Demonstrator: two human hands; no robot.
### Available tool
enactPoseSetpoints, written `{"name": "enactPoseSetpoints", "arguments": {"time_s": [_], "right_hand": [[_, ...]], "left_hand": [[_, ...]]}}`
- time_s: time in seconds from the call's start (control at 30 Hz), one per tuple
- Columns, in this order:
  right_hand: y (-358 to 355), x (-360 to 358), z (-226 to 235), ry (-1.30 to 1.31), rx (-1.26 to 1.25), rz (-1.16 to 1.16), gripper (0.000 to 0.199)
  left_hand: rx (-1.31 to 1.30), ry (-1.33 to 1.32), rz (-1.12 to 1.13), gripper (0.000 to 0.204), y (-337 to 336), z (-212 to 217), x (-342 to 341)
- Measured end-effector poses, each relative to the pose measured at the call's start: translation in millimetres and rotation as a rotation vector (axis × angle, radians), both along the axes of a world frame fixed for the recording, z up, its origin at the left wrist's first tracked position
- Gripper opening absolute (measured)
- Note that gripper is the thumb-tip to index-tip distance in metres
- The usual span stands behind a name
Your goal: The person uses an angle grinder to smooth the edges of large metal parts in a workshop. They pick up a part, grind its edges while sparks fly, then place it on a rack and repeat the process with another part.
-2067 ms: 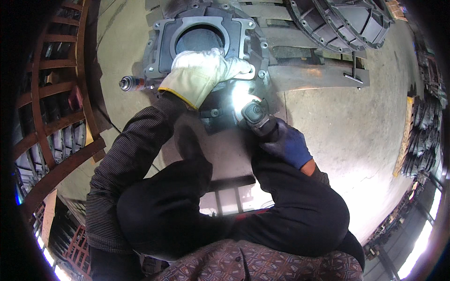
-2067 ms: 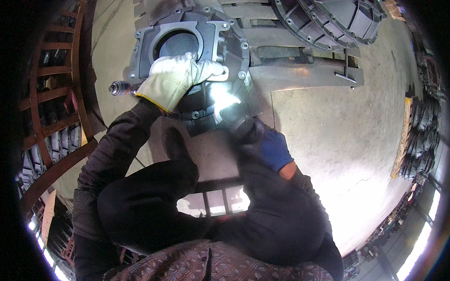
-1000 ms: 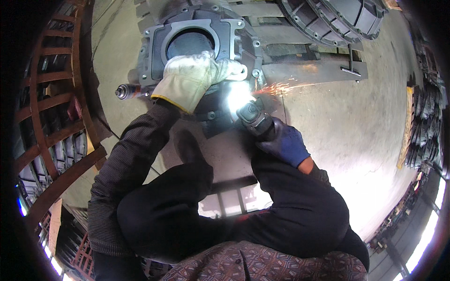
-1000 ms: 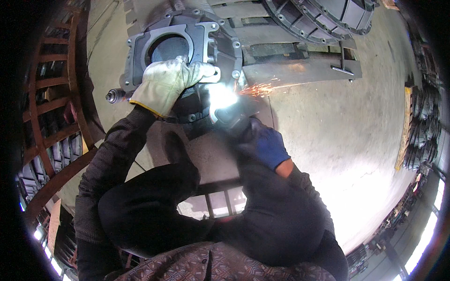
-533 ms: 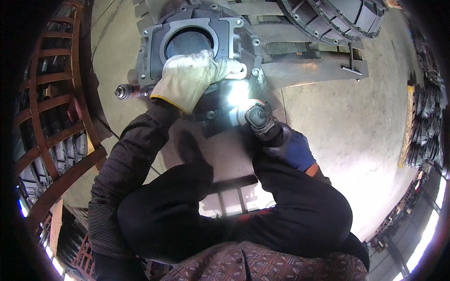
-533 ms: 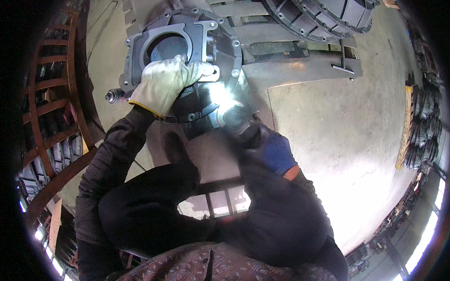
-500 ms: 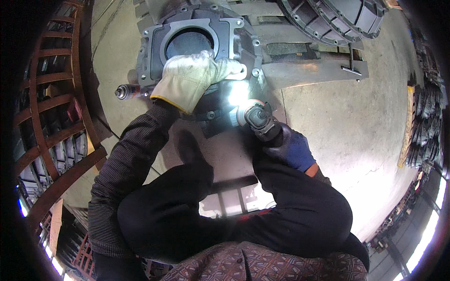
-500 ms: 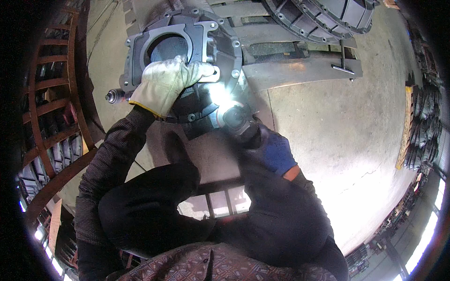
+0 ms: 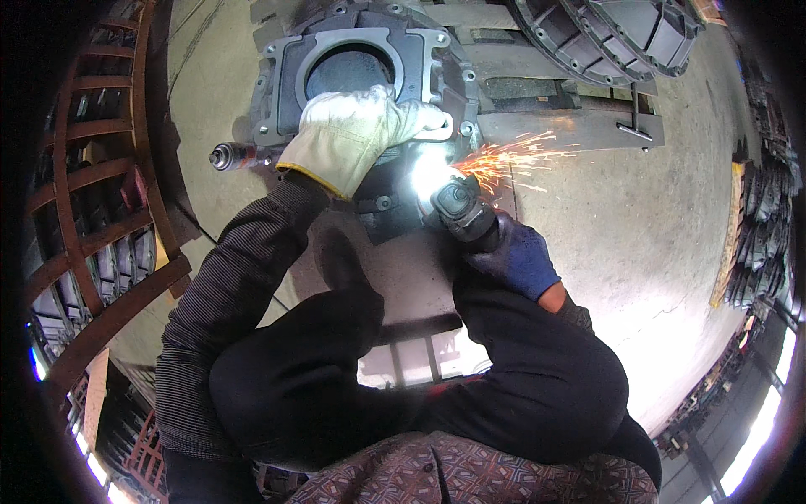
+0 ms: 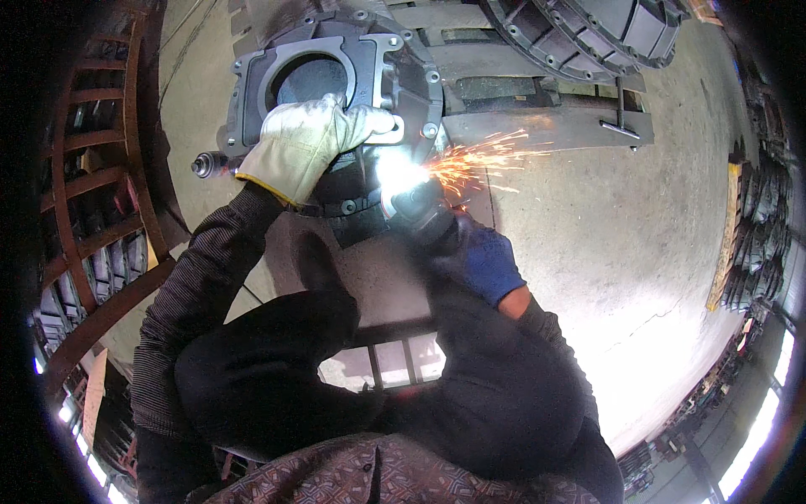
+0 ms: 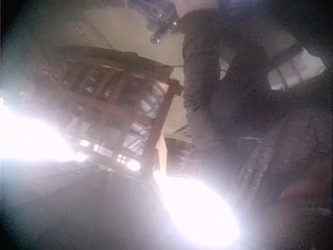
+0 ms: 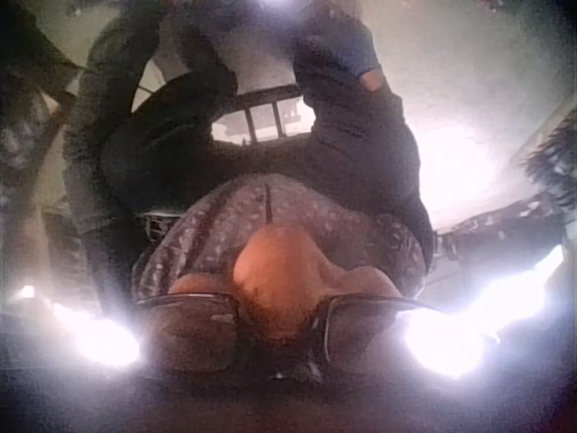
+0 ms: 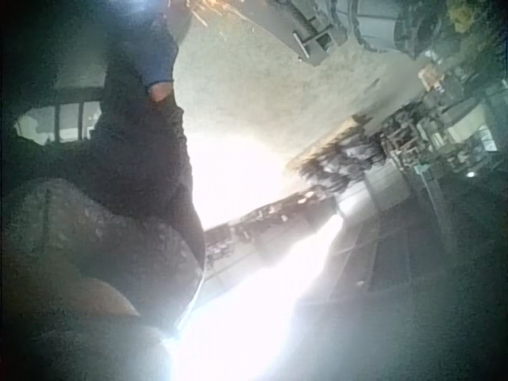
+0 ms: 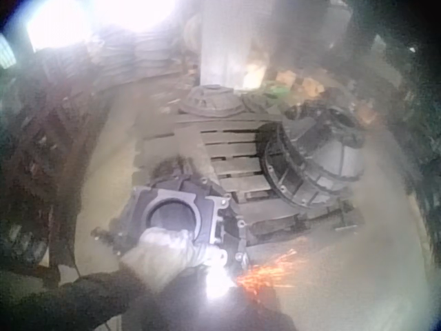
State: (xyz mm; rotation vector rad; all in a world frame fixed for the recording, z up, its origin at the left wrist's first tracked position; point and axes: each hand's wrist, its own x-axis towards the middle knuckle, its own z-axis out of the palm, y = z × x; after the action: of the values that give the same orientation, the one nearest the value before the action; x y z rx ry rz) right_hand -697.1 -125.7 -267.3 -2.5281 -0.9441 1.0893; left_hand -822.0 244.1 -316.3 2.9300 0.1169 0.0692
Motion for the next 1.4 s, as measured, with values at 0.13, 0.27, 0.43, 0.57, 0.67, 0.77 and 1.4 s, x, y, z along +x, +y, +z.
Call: {"name": "enactPoseSetpoints", "arguments": {"time_s": [0.13,0.27,0.43,0.57,0.67,0.77,1.4], "right_hand": [[3.6,-0.8,-4.8,-0.004,0.018,-0.048,0.08],[14.4,-0.2,17.8,0.026,0.042,-0.081,0.077],[12.0,-4.9,69.9,0.162,0.077,-0.231,0.061],[12.7,-2.1,57.3,0.13,0.083,-0.188,0.062],[10.4,0.6,31.1,0.1,0.125,-0.132,0.066],[5.5,3.4,13.7,0.059,0.125,-0.09,0.069],[6.0,3.2,4.3,-0.027,-0.025,0.046,0.091]], "left_hand": [[0.006,0.101,-0.056,0.048,-3.4,13.1,5.1],[-0.013,0.116,-0.12,0.05,-6.9,26.7,10.3],[0.021,-0.136,-0.102,0.038,-10.8,38.5,9.2],[0.081,-0.121,-0.14,0.039,-12.5,46.5,16.1],[0.114,-0.121,-0.159,0.04,-11.8,51.3,19.8],[0.133,-0.119,-0.168,0.042,-10.8,48.9,19.7],[0.009,0.094,0.197,0.04,-2.1,-7.1,-13.6]]}}
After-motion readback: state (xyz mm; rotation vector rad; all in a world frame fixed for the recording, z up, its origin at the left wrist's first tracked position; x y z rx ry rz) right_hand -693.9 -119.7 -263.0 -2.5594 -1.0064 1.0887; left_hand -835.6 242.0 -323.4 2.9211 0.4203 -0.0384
